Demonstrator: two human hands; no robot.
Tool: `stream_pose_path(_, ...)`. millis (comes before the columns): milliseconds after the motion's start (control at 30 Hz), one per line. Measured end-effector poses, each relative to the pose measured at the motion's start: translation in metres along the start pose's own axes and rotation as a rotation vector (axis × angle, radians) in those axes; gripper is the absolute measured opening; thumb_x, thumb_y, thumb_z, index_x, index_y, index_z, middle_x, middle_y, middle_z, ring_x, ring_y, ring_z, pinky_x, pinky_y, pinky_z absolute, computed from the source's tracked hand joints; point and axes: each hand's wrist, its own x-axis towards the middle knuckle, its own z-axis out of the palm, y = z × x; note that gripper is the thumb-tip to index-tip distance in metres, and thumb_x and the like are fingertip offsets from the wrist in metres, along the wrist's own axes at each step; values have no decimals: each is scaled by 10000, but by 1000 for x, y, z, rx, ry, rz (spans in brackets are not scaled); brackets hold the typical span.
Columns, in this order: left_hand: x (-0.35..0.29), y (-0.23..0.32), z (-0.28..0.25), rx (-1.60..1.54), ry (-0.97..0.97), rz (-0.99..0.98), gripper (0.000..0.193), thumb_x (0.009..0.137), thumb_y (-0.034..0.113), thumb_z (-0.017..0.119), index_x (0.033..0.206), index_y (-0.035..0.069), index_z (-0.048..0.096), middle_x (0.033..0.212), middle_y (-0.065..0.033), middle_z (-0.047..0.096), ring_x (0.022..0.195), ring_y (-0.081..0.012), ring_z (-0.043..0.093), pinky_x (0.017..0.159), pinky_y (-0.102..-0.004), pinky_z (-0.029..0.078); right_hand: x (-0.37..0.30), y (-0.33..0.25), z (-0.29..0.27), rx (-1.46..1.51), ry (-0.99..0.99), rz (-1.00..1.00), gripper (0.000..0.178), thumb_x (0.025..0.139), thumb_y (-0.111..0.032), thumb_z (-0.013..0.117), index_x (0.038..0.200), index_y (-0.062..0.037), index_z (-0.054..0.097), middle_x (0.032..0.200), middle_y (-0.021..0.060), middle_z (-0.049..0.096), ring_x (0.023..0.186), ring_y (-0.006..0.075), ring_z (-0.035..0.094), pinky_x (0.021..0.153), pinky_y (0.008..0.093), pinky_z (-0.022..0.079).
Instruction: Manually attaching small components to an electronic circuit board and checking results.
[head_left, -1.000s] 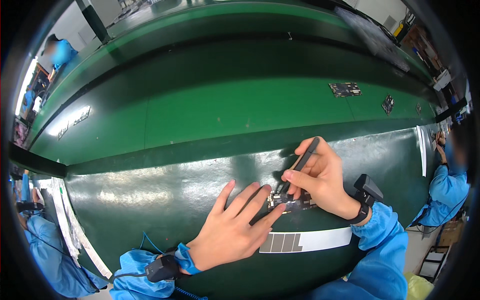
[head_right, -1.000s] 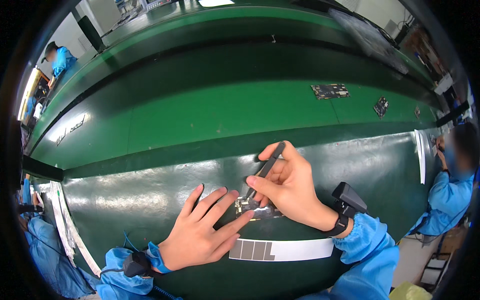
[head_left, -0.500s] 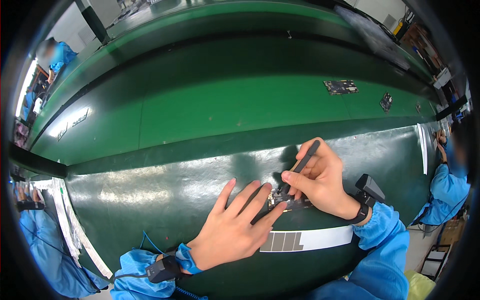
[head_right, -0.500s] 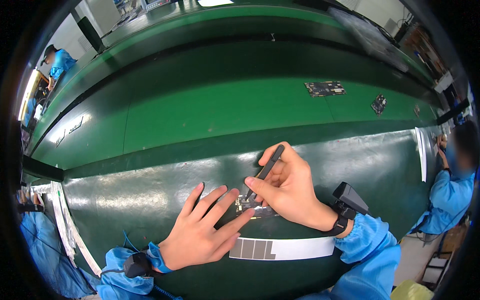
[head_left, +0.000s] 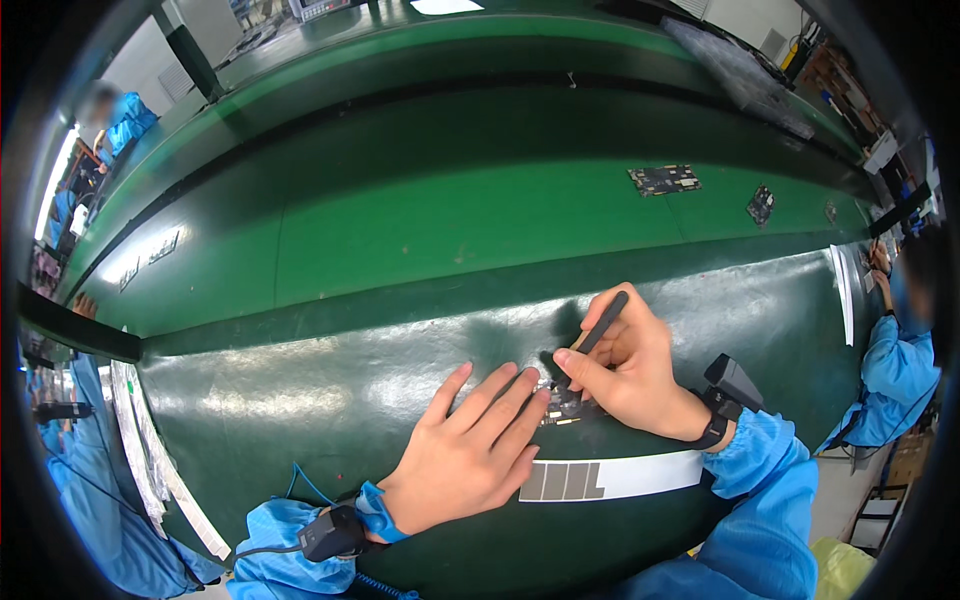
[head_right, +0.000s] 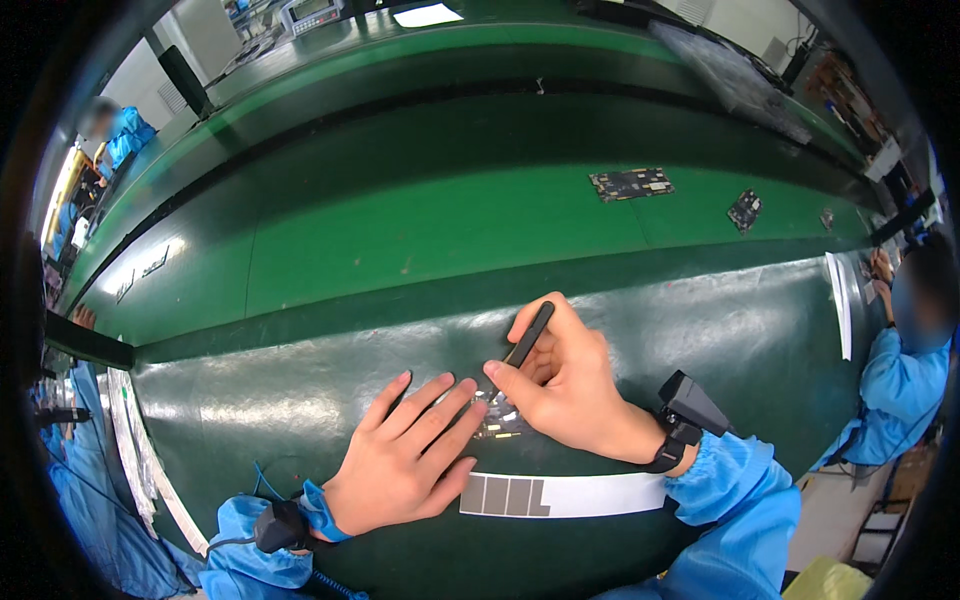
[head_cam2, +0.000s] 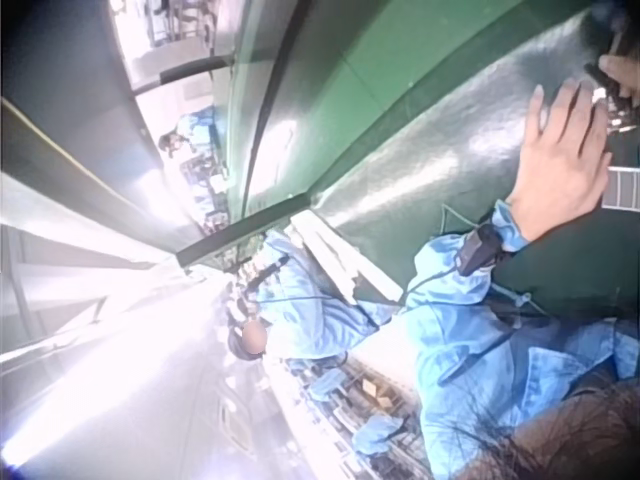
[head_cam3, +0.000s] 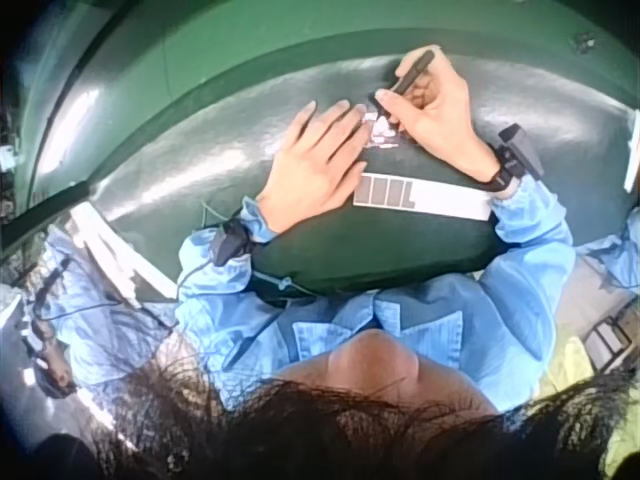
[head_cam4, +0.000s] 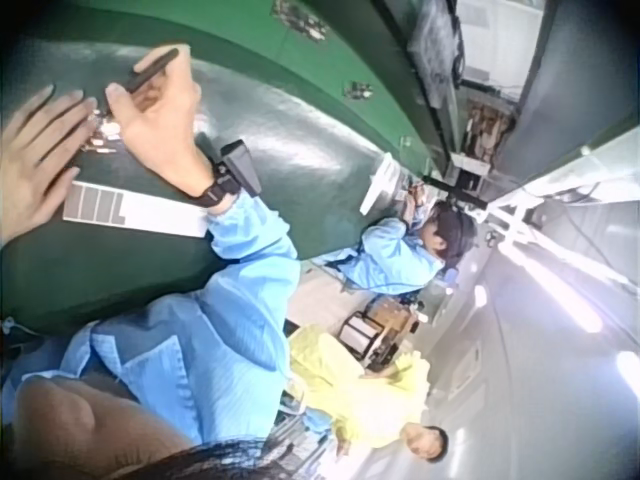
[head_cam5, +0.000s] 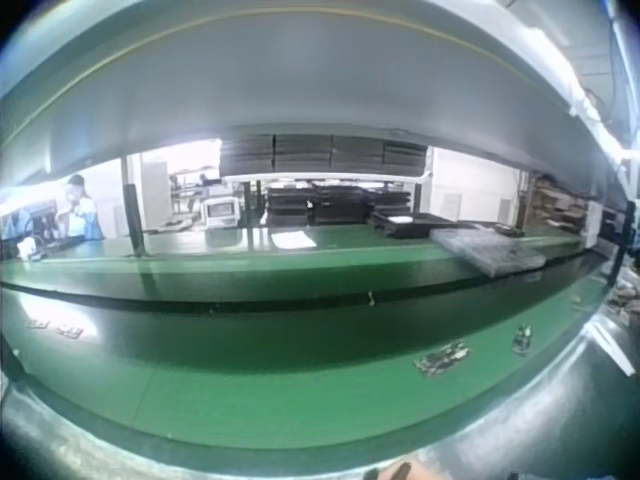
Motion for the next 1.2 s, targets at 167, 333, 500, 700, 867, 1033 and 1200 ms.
stream_pose_path(167,-2,0,-6,59,-2,25,529,829,251,710,1318,64,637,1366,-111,589,1264,-281,551,1109,-495,372,-4,0,9,-46,10,-73,327,857,31,748,1032,-15,476,734,30,634,631,49,644,504,213,479)
stream_pose_path(333,-1,2,-7,125,8,68,510,824,237,703,1298,61,639,1351,-104,595,1219,-281,559,1059,-481,414,-13,-11,-7,-493,174,-609,318,835,56,757,1064,46,538,781,63,663,663,107,693,523,244,529)
stream_pose_path(500,-3,1,-3,130,57,70,505,795,209,706,1272,57,648,1300,-113,612,1163,-291,577,1008,-470,453,-76,-47,-27,55,175,-101,353,863,127,708,1105,19,475,911,141,684,797,156,707,645,261,598)
stream_pose_path(700,-13,36,-4,-51,52,281,463,742,218,744,1186,90,711,1100,-77,624,1021,-246,612,984,-445,477,-140,-16,-27,183,124,74,341,860,126,725,1096,21,501,984,174,717,949,234,738,790,334,640)
stream_pose_path(867,-12,51,3,-57,-101,387,520,751,332,763,1248,186,716,1111,-27,594,1037,-202,568,1018,-501,440,-139,-9,-31,83,66,87,369,854,133,730,1088,2,475,1014,208,706,928,215,730,766,305,631)
stream_pose_path(1033,-10,55,5,-22,-146,391,536,755,354,767,1270,215,710,1141,-22,578,1069,-202,539,1019,-504,434,-143,-2,-31,5,52,38,373,851,125,739,1083,-7,479,974,183,712,825,186,737,671,274,618)
stream_pose_path(1200,-8,57,3,-29,-157,376,536,751,352,773,1265,216,708,1157,-21,569,1072,-205,535,1022,-507,430,-126,-20,-35,247,132,169,335,867,58,765,1074,-11,511,867,116,726,728,101,698,601,226,555)
